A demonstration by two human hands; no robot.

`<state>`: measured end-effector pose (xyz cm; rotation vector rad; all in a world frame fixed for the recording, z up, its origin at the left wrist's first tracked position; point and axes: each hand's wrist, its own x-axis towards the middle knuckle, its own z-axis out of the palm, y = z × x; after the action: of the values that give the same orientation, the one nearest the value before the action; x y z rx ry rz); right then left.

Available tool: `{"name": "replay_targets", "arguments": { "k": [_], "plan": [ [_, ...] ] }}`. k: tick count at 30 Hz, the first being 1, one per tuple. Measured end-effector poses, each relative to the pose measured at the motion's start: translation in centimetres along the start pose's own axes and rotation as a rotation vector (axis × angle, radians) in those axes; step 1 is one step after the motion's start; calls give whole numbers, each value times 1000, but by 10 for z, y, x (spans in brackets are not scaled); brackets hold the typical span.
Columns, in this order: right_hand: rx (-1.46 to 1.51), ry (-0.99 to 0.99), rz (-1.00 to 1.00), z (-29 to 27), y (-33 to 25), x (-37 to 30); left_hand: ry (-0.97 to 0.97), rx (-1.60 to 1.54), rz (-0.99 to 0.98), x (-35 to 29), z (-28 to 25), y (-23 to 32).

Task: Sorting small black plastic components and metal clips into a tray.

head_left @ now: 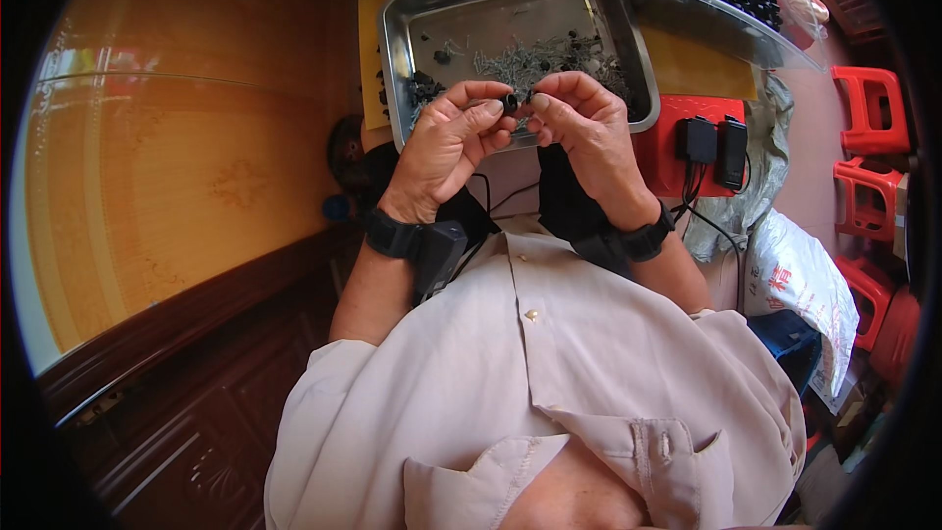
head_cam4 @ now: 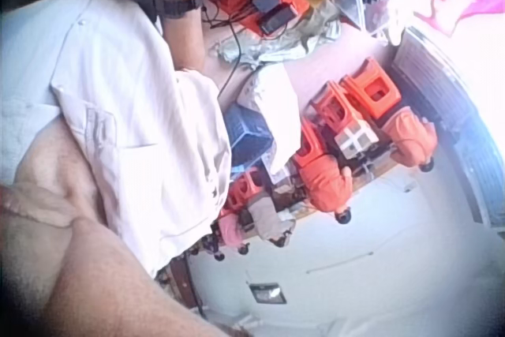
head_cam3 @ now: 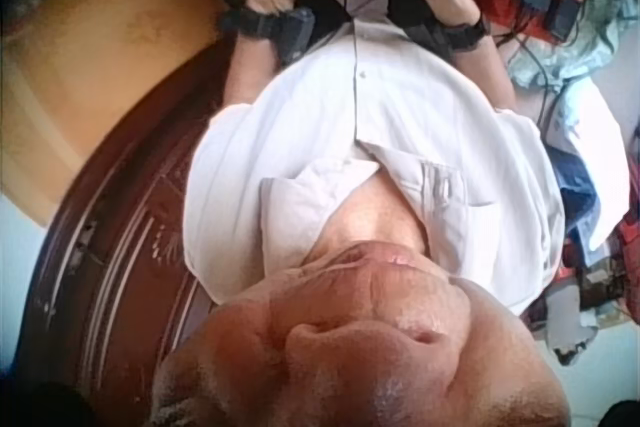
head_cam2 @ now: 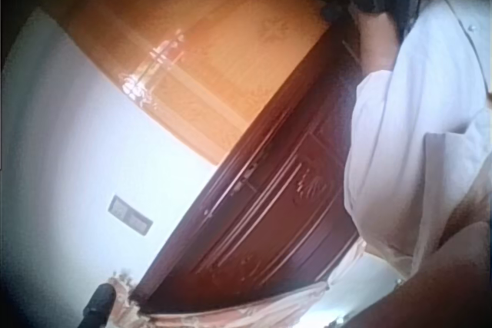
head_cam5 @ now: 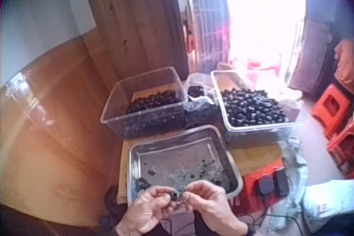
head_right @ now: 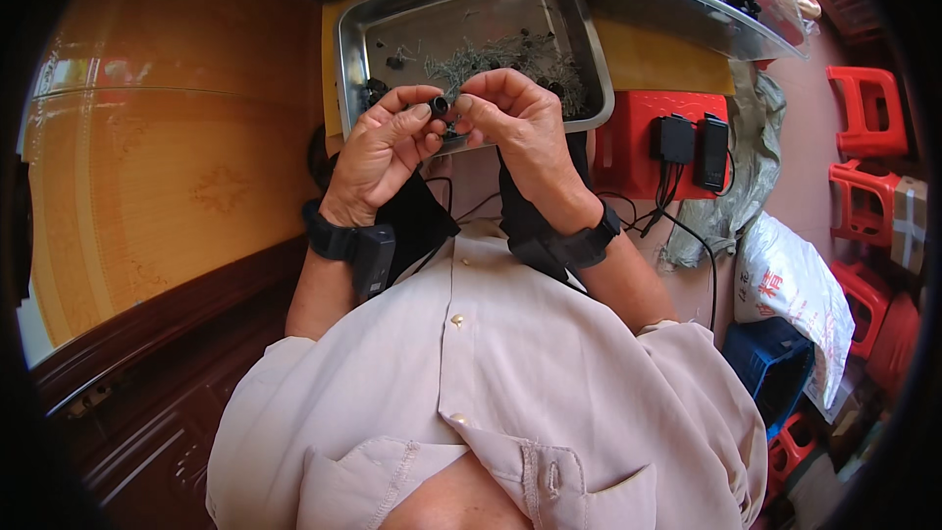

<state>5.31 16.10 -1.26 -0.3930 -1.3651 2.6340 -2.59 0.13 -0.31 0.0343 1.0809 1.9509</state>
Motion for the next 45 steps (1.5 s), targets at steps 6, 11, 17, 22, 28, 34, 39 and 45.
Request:
{"name": "replay_targets", "arguments": {
  "k": [6, 11, 17, 22, 28, 34, 39, 45],
  "plan": [
    [-284, 29, -83, 3, 2, 0, 7, -97, -29, 0, -4, -3],
    [-436, 36, -117, 2, 4, -1, -1, -116, -36, 2, -9, -10],
    [-526, 45, -165, 4, 1, -3, 6, -110, -36, 2, -9, -12],
    [-546, 42, -180, 4, 1, -4, 7, -107, -31, 3, -10, -13],
    [-547, 35, -171, 5, 4, -5, 26, -22, -10, 0, -9, -15],
    [-457, 10, -94, 3, 2, -3, 72, 69, 34, -4, -4, -14],
    [-318, -25, -2, -1, 3, -2, 79, 165, 105, -4, -2, -14],
    [-111, -13, 193, -1, 2, -2, 102, 332, 173, -3, -1, -17]
  ]
}}
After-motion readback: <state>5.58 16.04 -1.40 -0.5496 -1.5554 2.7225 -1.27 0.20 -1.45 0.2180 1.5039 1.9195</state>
